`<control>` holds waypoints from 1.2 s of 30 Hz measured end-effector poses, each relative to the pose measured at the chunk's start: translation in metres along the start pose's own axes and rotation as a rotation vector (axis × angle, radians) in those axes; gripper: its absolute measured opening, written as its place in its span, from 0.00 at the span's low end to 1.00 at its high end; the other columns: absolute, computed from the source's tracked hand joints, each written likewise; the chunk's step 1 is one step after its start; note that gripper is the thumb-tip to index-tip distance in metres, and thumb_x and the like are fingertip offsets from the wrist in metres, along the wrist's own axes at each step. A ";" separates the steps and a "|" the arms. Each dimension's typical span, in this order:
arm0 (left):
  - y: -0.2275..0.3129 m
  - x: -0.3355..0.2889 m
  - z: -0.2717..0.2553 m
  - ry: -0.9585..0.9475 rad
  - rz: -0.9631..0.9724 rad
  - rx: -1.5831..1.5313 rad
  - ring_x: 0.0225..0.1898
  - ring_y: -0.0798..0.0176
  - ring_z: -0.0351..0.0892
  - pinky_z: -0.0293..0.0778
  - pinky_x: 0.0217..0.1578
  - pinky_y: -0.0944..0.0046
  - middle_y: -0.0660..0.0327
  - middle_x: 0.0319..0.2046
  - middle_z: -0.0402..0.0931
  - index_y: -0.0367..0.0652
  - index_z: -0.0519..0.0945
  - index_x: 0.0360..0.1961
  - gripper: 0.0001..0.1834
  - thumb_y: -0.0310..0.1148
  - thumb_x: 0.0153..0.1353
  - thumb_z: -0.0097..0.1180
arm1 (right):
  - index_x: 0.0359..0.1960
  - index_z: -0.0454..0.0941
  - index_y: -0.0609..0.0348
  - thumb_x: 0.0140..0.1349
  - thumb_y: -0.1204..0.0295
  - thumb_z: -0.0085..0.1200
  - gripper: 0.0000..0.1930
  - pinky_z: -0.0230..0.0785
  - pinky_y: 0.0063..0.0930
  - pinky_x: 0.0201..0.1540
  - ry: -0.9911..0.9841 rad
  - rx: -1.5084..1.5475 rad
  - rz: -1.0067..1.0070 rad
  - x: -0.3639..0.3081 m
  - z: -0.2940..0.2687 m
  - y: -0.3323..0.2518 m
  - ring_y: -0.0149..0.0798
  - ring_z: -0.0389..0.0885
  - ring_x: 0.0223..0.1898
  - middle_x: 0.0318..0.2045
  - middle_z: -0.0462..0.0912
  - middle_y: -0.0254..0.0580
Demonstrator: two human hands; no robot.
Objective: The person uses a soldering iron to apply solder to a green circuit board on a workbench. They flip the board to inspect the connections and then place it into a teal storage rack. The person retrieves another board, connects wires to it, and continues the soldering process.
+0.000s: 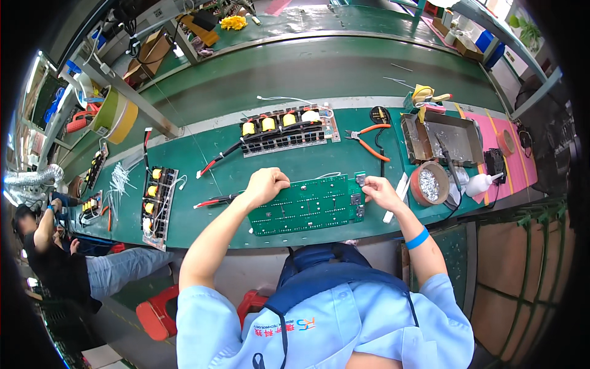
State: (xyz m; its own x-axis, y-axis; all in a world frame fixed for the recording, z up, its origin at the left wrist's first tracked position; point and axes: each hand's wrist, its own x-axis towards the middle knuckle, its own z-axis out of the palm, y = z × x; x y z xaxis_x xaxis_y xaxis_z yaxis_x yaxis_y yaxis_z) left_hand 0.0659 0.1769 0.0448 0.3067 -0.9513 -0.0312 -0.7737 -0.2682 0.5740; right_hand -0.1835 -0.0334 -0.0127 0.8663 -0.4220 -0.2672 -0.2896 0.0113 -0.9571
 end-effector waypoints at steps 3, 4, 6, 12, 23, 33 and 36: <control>0.022 -0.009 -0.016 0.146 0.044 0.161 0.29 0.58 0.74 0.69 0.31 0.62 0.61 0.23 0.73 0.44 0.80 0.25 0.05 0.32 0.47 0.55 | 0.27 0.72 0.65 0.55 0.79 0.46 0.03 0.68 0.19 0.27 0.143 -0.158 -0.168 -0.004 0.006 -0.009 0.23 0.70 0.24 0.22 0.71 0.29; 0.027 -0.012 -0.018 0.256 0.147 0.218 0.27 0.59 0.74 0.69 0.28 0.62 0.62 0.22 0.71 0.44 0.78 0.23 0.04 0.30 0.46 0.55 | 0.28 0.73 0.66 0.53 0.81 0.46 0.03 0.68 0.20 0.28 0.222 -0.217 -0.227 -0.008 0.012 -0.024 0.27 0.73 0.24 0.22 0.74 0.34; 0.033 -0.018 -0.016 0.356 0.317 0.327 0.25 0.60 0.73 0.69 0.25 0.62 0.62 0.20 0.70 0.44 0.77 0.22 0.02 0.29 0.43 0.55 | 0.29 0.73 0.65 0.52 0.82 0.47 0.04 0.69 0.21 0.29 0.349 -0.391 -0.461 -0.002 0.011 -0.017 0.33 0.76 0.26 0.24 0.76 0.40; 0.026 -0.051 0.007 0.388 0.568 0.428 0.22 0.63 0.68 0.66 0.20 0.66 0.62 0.19 0.64 0.41 0.73 0.23 0.05 0.29 0.43 0.54 | 0.32 0.71 0.64 0.45 0.87 0.48 0.11 0.71 0.30 0.32 0.390 -0.671 -0.740 -0.013 0.017 0.002 0.46 0.77 0.31 0.30 0.77 0.48; 0.006 0.029 -0.038 -0.271 0.070 -0.001 0.49 0.55 0.67 0.62 0.50 0.60 0.52 0.45 0.69 0.41 0.69 0.49 0.29 0.46 0.48 0.57 | 0.33 0.71 0.64 0.43 0.88 0.47 0.13 0.71 0.31 0.32 0.364 -0.709 -0.727 -0.015 0.015 0.004 0.47 0.78 0.31 0.29 0.77 0.47; -0.001 0.056 0.007 -0.829 -0.066 -0.082 0.44 0.59 0.70 0.65 0.44 0.63 0.50 0.45 0.70 0.42 0.63 0.55 0.37 0.44 0.43 0.57 | 0.32 0.72 0.65 0.38 0.91 0.42 0.17 0.72 0.31 0.36 0.335 -0.652 -0.745 -0.027 0.015 0.013 0.47 0.78 0.33 0.30 0.78 0.49; 0.000 0.051 0.009 -0.812 -0.133 -0.205 0.42 0.57 0.72 0.66 0.44 0.65 0.49 0.43 0.72 0.39 0.63 0.55 0.38 0.41 0.41 0.58 | 0.32 0.72 0.64 0.38 0.91 0.42 0.17 0.73 0.31 0.36 0.291 -0.666 -0.818 -0.026 0.011 0.013 0.46 0.78 0.33 0.30 0.78 0.48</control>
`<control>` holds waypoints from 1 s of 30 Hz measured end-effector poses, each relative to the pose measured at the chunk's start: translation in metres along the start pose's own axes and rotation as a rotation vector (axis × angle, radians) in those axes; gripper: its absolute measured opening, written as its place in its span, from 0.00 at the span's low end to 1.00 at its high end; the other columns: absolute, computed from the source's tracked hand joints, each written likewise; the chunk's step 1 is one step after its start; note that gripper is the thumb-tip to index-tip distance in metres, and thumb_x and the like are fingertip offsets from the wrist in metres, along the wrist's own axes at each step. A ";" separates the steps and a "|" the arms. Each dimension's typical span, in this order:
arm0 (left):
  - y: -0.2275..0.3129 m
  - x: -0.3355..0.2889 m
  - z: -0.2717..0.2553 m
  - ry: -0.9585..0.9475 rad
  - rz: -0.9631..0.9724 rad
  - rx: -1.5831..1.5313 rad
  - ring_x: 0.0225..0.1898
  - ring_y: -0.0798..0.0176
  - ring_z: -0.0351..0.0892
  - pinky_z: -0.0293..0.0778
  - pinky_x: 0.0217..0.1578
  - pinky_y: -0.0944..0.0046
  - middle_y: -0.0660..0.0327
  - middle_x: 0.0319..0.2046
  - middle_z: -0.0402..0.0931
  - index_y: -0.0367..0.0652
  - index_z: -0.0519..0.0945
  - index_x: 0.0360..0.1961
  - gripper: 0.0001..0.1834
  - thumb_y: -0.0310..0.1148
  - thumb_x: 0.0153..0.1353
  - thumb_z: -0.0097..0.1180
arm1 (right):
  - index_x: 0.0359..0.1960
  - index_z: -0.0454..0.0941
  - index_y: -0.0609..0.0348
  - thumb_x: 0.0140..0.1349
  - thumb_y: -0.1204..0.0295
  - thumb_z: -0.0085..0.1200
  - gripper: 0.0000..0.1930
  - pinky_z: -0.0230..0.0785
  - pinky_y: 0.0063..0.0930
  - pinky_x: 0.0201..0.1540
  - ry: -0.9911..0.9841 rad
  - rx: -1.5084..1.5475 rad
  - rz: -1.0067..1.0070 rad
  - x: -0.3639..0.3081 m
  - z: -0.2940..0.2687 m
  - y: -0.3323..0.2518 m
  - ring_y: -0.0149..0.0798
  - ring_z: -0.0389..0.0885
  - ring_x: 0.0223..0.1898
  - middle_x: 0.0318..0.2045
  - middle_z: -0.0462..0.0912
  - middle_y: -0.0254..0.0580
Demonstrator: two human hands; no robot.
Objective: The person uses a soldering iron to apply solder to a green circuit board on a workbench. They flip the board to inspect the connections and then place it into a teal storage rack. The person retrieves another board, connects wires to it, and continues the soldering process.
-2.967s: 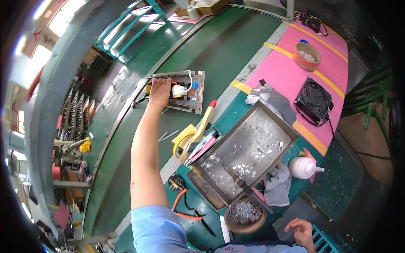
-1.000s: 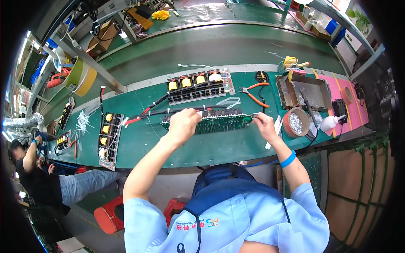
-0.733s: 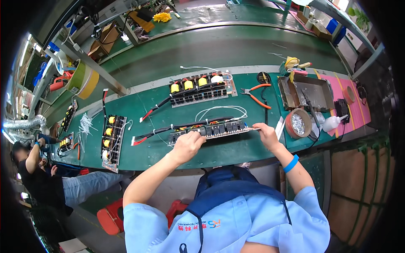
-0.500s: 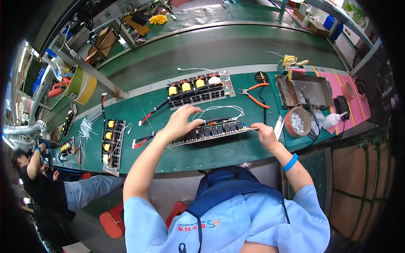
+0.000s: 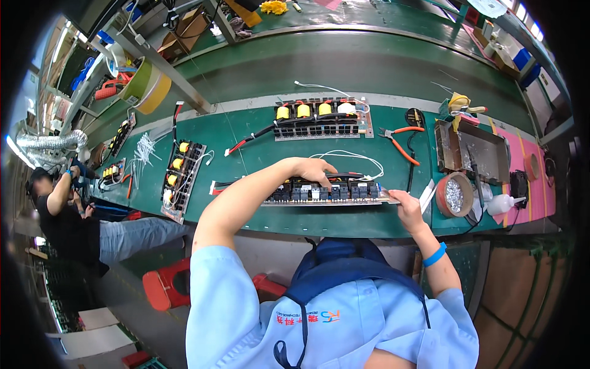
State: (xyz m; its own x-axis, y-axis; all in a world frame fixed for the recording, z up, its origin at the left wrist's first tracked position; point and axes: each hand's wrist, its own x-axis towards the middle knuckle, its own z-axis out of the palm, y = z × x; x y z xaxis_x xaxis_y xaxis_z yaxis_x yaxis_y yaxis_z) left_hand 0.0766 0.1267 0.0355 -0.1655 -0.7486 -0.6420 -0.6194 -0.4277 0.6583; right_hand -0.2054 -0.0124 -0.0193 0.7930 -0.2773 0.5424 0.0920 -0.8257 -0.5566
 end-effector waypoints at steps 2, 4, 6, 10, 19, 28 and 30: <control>0.014 -0.006 0.008 0.042 -0.026 0.035 0.43 0.56 0.72 0.65 0.44 0.65 0.49 0.43 0.72 0.38 0.63 0.55 0.38 0.40 0.41 0.58 | 0.32 0.73 0.64 0.39 0.90 0.44 0.15 0.73 0.31 0.36 -0.020 -0.010 -0.056 -0.003 -0.005 0.004 0.46 0.79 0.33 0.30 0.78 0.48; 0.019 -0.013 0.019 0.101 -0.031 0.041 0.44 0.54 0.72 0.65 0.45 0.63 0.48 0.42 0.72 0.40 0.63 0.55 0.39 0.41 0.40 0.59 | 0.32 0.73 0.63 0.42 0.86 0.51 0.12 0.72 0.32 0.36 -0.037 -0.004 -0.068 -0.009 -0.007 0.008 0.46 0.78 0.33 0.30 0.78 0.48; 0.033 -0.027 0.027 0.196 -0.101 0.096 0.44 0.53 0.72 0.65 0.46 0.62 0.48 0.42 0.72 0.40 0.63 0.55 0.39 0.42 0.39 0.60 | 0.32 0.73 0.63 0.44 0.85 0.52 0.11 0.70 0.32 0.38 -0.017 0.020 0.000 -0.011 -0.011 0.007 0.47 0.77 0.35 0.32 0.78 0.48; 0.061 -0.078 0.040 0.438 -0.234 0.112 0.46 0.50 0.70 0.64 0.47 0.60 0.46 0.44 0.70 0.40 0.63 0.54 0.39 0.44 0.39 0.59 | 0.32 0.73 0.64 0.46 0.84 0.51 0.09 0.67 0.31 0.40 0.056 0.094 0.150 -0.011 -0.017 -0.007 0.47 0.76 0.36 0.33 0.77 0.49; 0.103 -0.168 0.215 1.573 -0.661 0.477 0.46 0.47 0.64 0.59 0.48 0.52 0.48 0.41 0.66 0.38 0.66 0.49 0.35 0.27 0.30 0.57 | 0.31 0.73 0.66 0.54 0.83 0.43 0.06 0.67 0.26 0.35 -0.535 0.710 -0.082 -0.030 0.041 -0.050 0.39 0.74 0.29 0.27 0.75 0.46; 0.239 -0.244 0.426 1.780 -1.623 0.222 0.42 0.49 0.65 0.60 0.44 0.54 0.50 0.38 0.66 0.37 0.65 0.48 0.36 0.24 0.28 0.56 | 0.31 0.73 0.65 0.53 0.82 0.45 0.06 0.68 0.24 0.30 -1.141 0.885 -0.407 -0.050 0.092 -0.102 0.36 0.76 0.27 0.24 0.75 0.43; 0.283 -0.269 0.464 1.713 -1.858 0.210 0.42 0.50 0.66 0.61 0.44 0.54 0.51 0.38 0.67 0.38 0.66 0.48 0.37 0.24 0.28 0.57 | 0.30 0.74 0.65 0.53 0.83 0.45 0.06 0.68 0.22 0.29 -1.172 0.848 -0.491 -0.056 0.093 -0.114 0.35 0.76 0.25 0.24 0.75 0.43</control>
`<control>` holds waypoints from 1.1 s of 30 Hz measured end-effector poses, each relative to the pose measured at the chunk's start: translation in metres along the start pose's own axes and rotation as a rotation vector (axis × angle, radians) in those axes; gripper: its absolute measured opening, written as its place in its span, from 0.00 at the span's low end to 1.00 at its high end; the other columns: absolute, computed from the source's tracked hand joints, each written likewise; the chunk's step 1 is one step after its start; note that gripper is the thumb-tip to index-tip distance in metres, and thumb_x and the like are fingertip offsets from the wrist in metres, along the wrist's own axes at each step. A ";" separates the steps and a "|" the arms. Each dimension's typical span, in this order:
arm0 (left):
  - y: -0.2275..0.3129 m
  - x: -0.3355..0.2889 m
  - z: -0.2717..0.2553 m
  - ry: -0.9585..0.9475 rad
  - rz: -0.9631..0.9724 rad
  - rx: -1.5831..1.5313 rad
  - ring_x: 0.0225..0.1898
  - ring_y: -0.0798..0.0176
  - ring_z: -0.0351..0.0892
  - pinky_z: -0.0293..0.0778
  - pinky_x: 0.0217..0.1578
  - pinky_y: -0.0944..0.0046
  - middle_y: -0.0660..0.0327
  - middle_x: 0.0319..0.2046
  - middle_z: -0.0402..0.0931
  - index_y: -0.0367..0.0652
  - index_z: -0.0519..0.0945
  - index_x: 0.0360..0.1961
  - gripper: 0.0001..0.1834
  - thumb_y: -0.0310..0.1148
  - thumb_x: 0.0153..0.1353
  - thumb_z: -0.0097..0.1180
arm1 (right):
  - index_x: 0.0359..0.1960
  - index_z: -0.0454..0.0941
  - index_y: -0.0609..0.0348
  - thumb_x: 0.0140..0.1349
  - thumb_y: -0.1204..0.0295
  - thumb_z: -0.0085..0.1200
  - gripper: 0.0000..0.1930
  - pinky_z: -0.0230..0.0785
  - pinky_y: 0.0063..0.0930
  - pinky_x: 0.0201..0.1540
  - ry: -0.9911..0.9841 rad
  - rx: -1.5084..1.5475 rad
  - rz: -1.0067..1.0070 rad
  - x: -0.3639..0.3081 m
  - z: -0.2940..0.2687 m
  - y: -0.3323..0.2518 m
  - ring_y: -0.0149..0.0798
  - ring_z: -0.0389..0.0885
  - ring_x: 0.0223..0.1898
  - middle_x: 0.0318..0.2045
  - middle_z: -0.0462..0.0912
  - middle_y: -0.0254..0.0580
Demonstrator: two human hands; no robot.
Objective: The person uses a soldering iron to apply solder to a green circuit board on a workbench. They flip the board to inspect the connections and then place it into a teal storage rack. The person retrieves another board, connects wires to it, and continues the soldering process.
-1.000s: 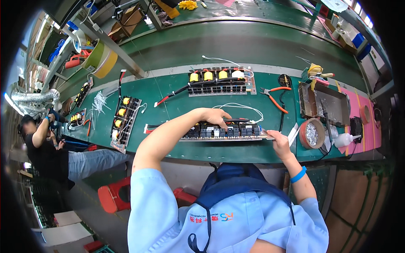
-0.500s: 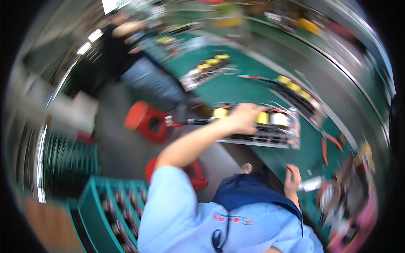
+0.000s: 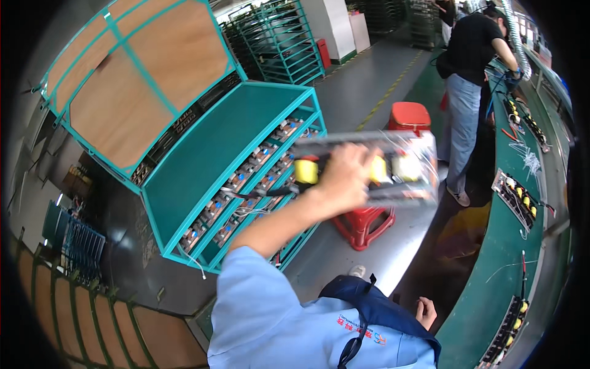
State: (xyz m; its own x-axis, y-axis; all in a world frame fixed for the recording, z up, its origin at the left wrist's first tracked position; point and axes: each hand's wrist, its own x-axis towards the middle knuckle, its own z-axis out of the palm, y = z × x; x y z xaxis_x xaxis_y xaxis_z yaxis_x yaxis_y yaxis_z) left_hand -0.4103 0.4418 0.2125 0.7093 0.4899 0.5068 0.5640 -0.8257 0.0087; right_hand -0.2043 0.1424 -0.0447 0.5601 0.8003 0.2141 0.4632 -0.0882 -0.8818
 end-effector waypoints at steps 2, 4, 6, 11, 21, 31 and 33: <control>-0.049 -0.011 -0.037 0.064 -0.068 0.227 0.43 0.50 0.66 0.61 0.45 0.54 0.51 0.38 0.67 0.39 0.66 0.48 0.37 0.25 0.28 0.58 | 0.30 0.73 0.66 0.52 0.83 0.45 0.05 0.68 0.22 0.29 -0.005 0.018 0.024 0.008 0.010 -0.004 0.34 0.76 0.25 0.24 0.75 0.43; -0.095 -0.025 -0.072 0.088 -0.156 0.411 0.44 0.50 0.65 0.61 0.46 0.54 0.51 0.39 0.68 0.39 0.65 0.49 0.36 0.25 0.30 0.58 | 0.30 0.73 0.67 0.52 0.84 0.45 0.05 0.68 0.22 0.28 0.005 0.063 0.048 0.015 0.027 -0.004 0.34 0.76 0.24 0.24 0.75 0.44; -0.147 -0.037 -0.097 0.066 -0.303 0.517 0.45 0.50 0.65 0.61 0.48 0.55 0.50 0.41 0.68 0.39 0.65 0.50 0.36 0.25 0.32 0.58 | 0.30 0.73 0.67 0.52 0.84 0.45 0.05 0.68 0.22 0.28 -0.007 0.051 0.057 0.019 0.044 -0.007 0.34 0.76 0.24 0.24 0.75 0.44; -0.296 -0.099 -0.139 -0.079 -0.734 0.619 0.45 0.48 0.66 0.62 0.48 0.55 0.49 0.43 0.69 0.42 0.65 0.52 0.37 0.34 0.35 0.61 | 0.29 0.72 0.70 0.52 0.84 0.45 0.04 0.69 0.21 0.28 -0.041 0.050 0.134 0.029 0.102 -0.006 0.33 0.75 0.24 0.24 0.75 0.44; -0.541 -0.271 -0.185 -0.559 -1.191 0.612 0.50 0.50 0.66 0.61 0.50 0.55 0.52 0.46 0.69 0.46 0.65 0.52 0.33 0.30 0.38 0.57 | 0.36 0.75 0.63 0.53 0.76 0.50 0.08 0.66 0.27 0.41 -0.357 -0.236 0.268 0.041 0.182 0.023 0.37 0.75 0.34 0.31 0.78 0.47; -0.632 -0.393 -0.202 -0.513 -1.417 0.484 0.50 0.52 0.67 0.63 0.49 0.58 0.52 0.48 0.68 0.45 0.64 0.52 0.35 0.30 0.37 0.59 | 0.37 0.75 0.64 0.51 0.77 0.51 0.10 0.67 0.28 0.39 -0.557 -0.603 0.374 0.071 0.173 0.065 0.38 0.75 0.33 0.29 0.78 0.48; -0.652 -0.418 -0.205 -0.508 -1.404 0.491 0.50 0.52 0.67 0.63 0.49 0.57 0.52 0.48 0.68 0.47 0.64 0.52 0.35 0.30 0.36 0.60 | 0.37 0.74 0.64 0.50 0.77 0.51 0.11 0.67 0.29 0.39 -0.565 -0.610 0.409 0.080 0.180 0.064 0.39 0.75 0.33 0.29 0.78 0.49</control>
State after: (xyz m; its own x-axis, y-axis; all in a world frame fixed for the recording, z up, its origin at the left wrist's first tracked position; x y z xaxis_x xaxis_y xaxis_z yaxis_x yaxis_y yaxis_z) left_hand -1.1612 0.7175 0.1717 -0.4736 0.8807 0.0021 0.8747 0.4707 -0.1159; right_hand -0.2531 0.3073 -0.1595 0.4163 0.7941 -0.4428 0.6744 -0.5963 -0.4354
